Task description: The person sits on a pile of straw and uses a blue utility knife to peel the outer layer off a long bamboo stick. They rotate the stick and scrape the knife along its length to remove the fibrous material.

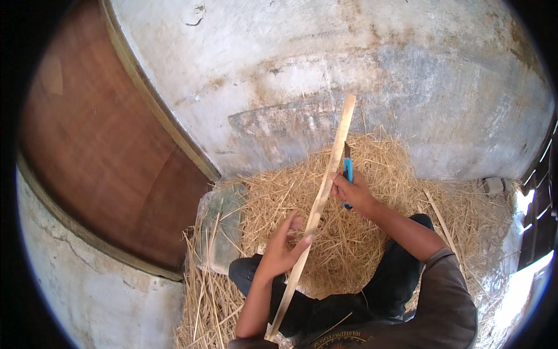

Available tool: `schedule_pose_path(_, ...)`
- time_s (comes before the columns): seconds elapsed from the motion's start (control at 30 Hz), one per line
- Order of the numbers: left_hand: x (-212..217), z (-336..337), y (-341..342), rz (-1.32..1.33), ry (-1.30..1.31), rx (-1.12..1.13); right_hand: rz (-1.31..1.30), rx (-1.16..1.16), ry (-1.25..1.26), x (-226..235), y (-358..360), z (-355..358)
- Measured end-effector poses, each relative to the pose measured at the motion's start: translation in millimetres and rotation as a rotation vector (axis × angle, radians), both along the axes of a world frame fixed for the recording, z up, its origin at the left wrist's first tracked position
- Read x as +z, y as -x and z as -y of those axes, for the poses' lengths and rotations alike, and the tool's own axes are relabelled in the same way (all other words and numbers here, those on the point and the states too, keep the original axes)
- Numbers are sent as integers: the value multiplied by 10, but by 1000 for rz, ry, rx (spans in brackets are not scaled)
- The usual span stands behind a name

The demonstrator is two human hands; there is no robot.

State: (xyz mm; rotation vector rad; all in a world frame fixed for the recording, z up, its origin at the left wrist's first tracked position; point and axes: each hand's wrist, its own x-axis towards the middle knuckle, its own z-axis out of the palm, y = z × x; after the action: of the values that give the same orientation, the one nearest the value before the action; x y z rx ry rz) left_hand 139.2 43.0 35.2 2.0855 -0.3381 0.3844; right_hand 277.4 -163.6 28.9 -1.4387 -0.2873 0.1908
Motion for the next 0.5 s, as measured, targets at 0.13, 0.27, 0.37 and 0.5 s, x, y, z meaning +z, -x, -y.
schedule_pose_path(0.13, -378, 168, -592, -589, 521, -380, 128, -43, 128, -144, -167, 27)
schedule_pose_path(0.27, -463, 358, -620, -761, 510, -233, 367, -158, 428, -357, -248, 281)
schedule_pose_path(0.37, -545, 446, -559, -715, 383, -159, 578, -78, 798, -185, -128, 476)
schedule_pose_path(0.5, -375, 571, -454, -793, 364, -165, 652, -5, 1022, -258, 43, 462)
